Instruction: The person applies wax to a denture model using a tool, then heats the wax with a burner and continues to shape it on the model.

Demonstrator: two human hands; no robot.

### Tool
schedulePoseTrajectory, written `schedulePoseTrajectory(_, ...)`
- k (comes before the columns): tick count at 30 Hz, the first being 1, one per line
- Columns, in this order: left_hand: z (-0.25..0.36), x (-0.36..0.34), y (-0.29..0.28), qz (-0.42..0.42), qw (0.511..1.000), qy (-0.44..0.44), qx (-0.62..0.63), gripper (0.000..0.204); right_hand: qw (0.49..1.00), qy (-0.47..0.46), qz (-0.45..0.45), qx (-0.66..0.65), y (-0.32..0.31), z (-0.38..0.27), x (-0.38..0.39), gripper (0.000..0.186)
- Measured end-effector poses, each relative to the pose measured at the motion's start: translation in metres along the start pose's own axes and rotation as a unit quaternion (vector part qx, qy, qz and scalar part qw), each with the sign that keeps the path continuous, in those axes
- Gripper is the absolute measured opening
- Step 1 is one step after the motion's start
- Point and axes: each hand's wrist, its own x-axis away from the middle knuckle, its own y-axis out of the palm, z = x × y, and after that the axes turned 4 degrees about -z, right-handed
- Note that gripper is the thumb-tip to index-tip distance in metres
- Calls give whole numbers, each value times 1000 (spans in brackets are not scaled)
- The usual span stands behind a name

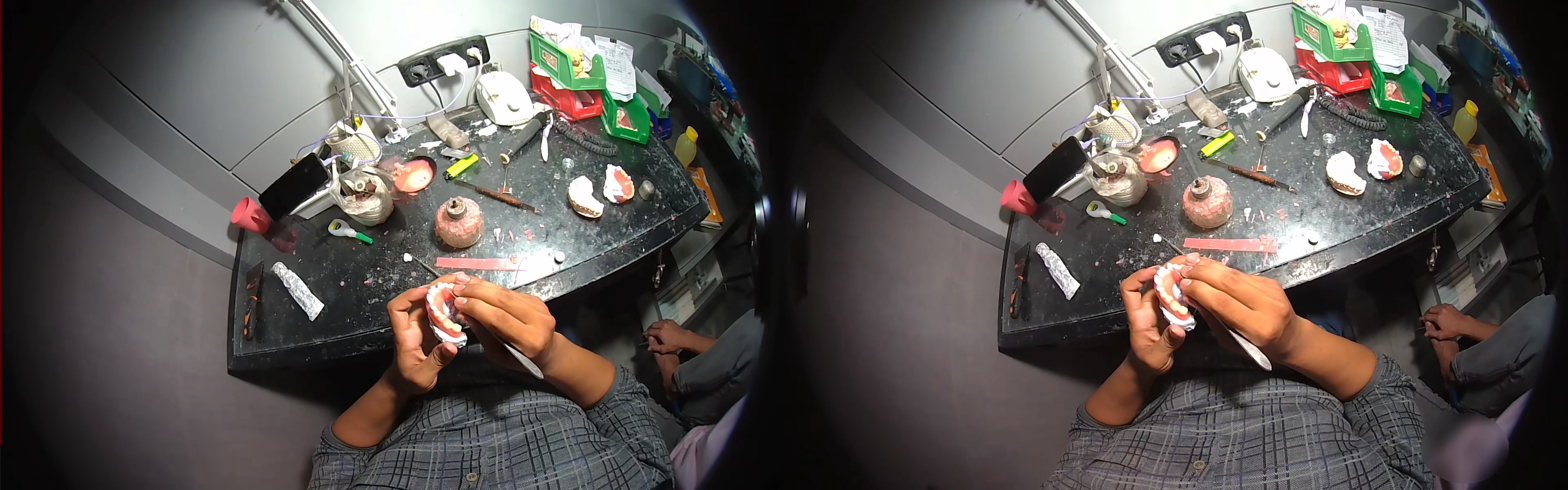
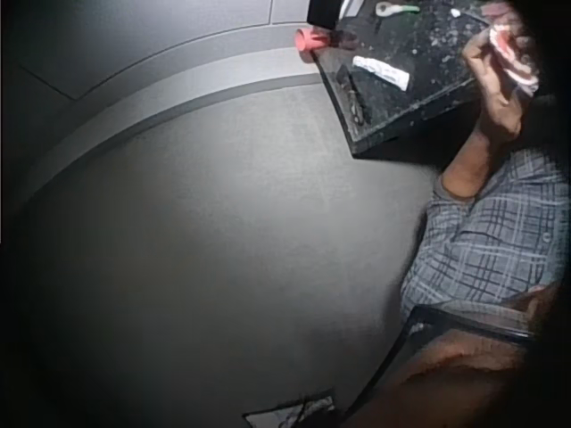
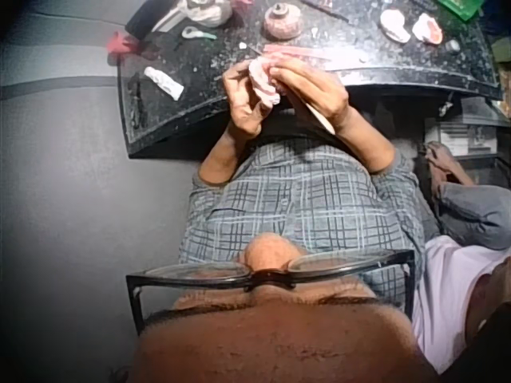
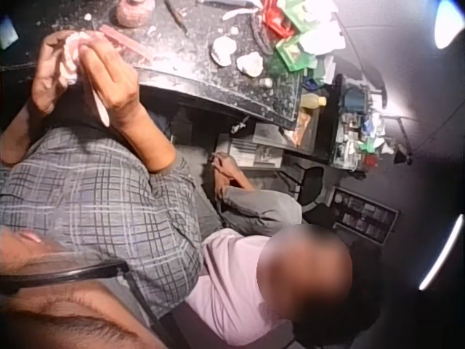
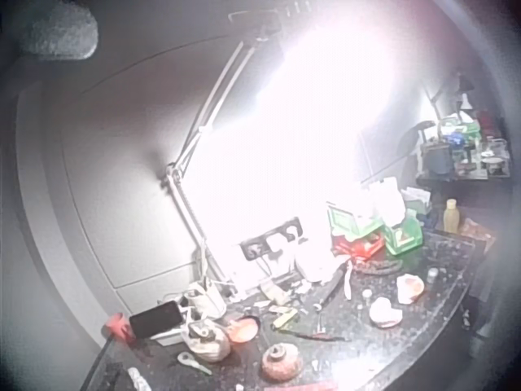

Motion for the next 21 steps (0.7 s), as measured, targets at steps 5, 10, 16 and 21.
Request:
schedulePoseTrajectory(5, -3, -1, -2, -13, 999, 39, -19, 82, 999, -38, -12, -2, 0, 1, -1, 27)
schedulePoseTrajectory(10, -5, -4, -7, -44, 995, 73, -42, 80, 999, -48, -19, -11, -2, 3, -2, 29)
schedulePoseTrajectory(16, -4, -3, -6, -41, 995, 77, -51, 78, 999, -44, -21, -10, -2, 3, -1, 30)
schedulePoseTrajectory(21, -6, 0, -5, -29, 996, 64, -52, 79, 999, -34, -28, -4, -2, 2, 1, 30)
